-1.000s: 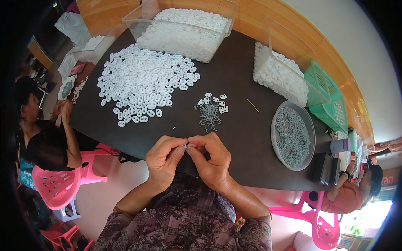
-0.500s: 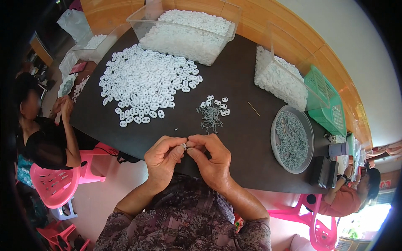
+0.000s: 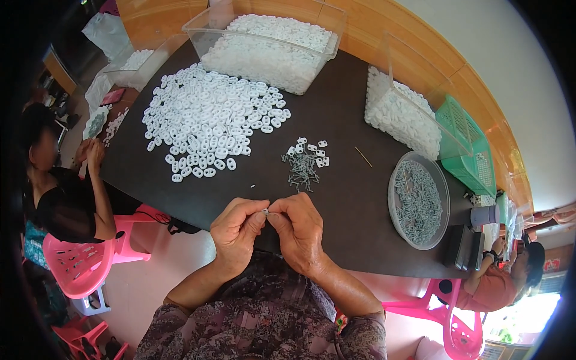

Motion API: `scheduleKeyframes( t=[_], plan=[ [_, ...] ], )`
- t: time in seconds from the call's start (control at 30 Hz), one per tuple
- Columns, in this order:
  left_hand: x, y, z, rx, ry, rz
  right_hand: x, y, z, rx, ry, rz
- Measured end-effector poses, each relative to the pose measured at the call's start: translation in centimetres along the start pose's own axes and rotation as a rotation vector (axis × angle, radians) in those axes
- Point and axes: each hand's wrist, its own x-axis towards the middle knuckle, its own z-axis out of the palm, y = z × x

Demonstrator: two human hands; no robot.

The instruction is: Assemble white plastic components by inserting small metal pins or wires.

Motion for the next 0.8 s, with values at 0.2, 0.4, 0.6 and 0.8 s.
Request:
scheduleKeyframes(
  t=[0.2, 0.4, 0.6, 0.8],
  plan=[
    [-0.3, 0.0, 0.3, 0.041, 0.042, 0.064, -0.3, 0.2, 0.4, -0.018, -0.013, -0.023],
    [-0.2, -0.3, -0.3, -0.005, 0.051, 0.009, 0.3, -0.1, 0.4, -0.029, -0.071, -0.003],
    [-0.3, -0.5, -2.5, -0.302, 0.117, -0.191, 4.0, 0.0, 1.2, -0.045, -0.053, -0.069],
    [-0.1, -0.5, -3.8, -0.422, 0.199, -0.148, 6.7, 3.4, 6.2, -0.477, -0.063, -0.285]
  ],
)
